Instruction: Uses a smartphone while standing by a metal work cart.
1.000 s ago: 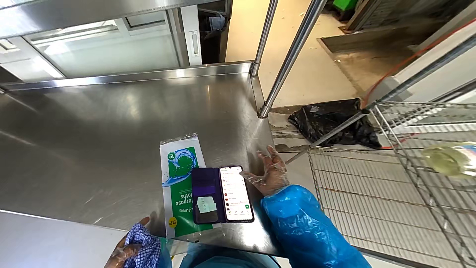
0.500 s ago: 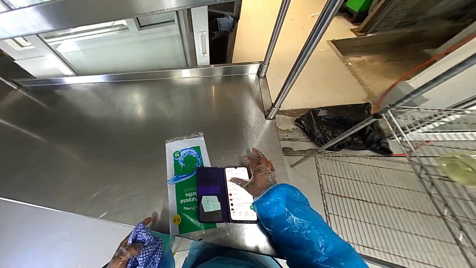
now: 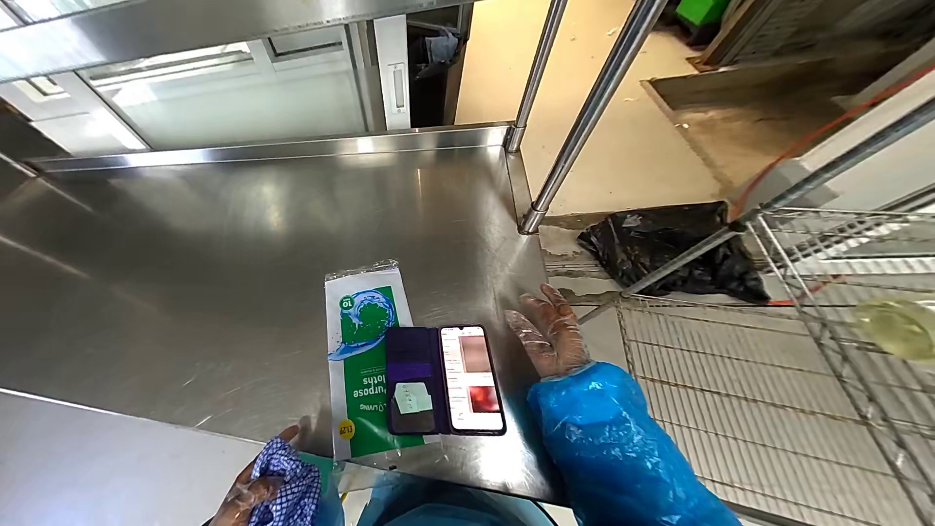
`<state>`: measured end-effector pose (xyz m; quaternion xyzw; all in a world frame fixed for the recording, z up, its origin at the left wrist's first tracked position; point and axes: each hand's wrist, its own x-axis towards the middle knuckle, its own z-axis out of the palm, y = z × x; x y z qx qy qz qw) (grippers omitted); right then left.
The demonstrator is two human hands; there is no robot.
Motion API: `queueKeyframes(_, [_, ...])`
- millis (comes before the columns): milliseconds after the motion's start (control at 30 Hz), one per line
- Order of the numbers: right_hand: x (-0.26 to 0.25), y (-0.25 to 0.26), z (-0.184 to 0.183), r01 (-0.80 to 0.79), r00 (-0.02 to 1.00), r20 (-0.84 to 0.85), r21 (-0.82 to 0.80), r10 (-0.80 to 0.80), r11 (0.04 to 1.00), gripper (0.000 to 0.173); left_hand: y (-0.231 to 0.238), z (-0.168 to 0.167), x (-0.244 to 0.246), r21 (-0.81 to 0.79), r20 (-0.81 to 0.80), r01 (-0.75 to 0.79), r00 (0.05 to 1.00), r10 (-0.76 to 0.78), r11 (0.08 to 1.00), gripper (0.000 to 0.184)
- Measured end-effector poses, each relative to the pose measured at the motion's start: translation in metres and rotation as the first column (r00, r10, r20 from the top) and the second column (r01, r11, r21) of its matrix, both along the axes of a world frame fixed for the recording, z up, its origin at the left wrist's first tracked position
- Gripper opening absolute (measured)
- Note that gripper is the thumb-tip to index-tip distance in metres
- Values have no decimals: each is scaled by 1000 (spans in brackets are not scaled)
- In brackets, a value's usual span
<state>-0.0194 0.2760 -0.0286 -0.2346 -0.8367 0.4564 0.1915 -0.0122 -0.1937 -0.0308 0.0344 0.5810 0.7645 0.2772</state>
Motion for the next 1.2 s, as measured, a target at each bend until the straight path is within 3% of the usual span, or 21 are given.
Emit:
queueKeyframes(167, [12,19,-2,70,992,-102,-54,-75,996,51,2,3,1,-16,2,-14,1000,14,1000,67])
queueKeyframes(300, [19,31,-3,116,981,-131,-207,-145,972,51,3,5,1,-10,7,-13,1000,13,1000,65])
queueKeyframes(567, [31,20,8,102,994,30,-70,-100,992,51,6,6,1,-19,6,-2,1000,2,1000,62])
queueKeyframes(833, [40,8,-6,-68,985,170,189,36,980,80,5,3,2,-61,12,0,1000,1,998,65])
queueKeyframes(1200, [41,-11,-10,-164,969,218,214,116,963,93,6,0,2,-16,8,11,1000,-11,1000,65])
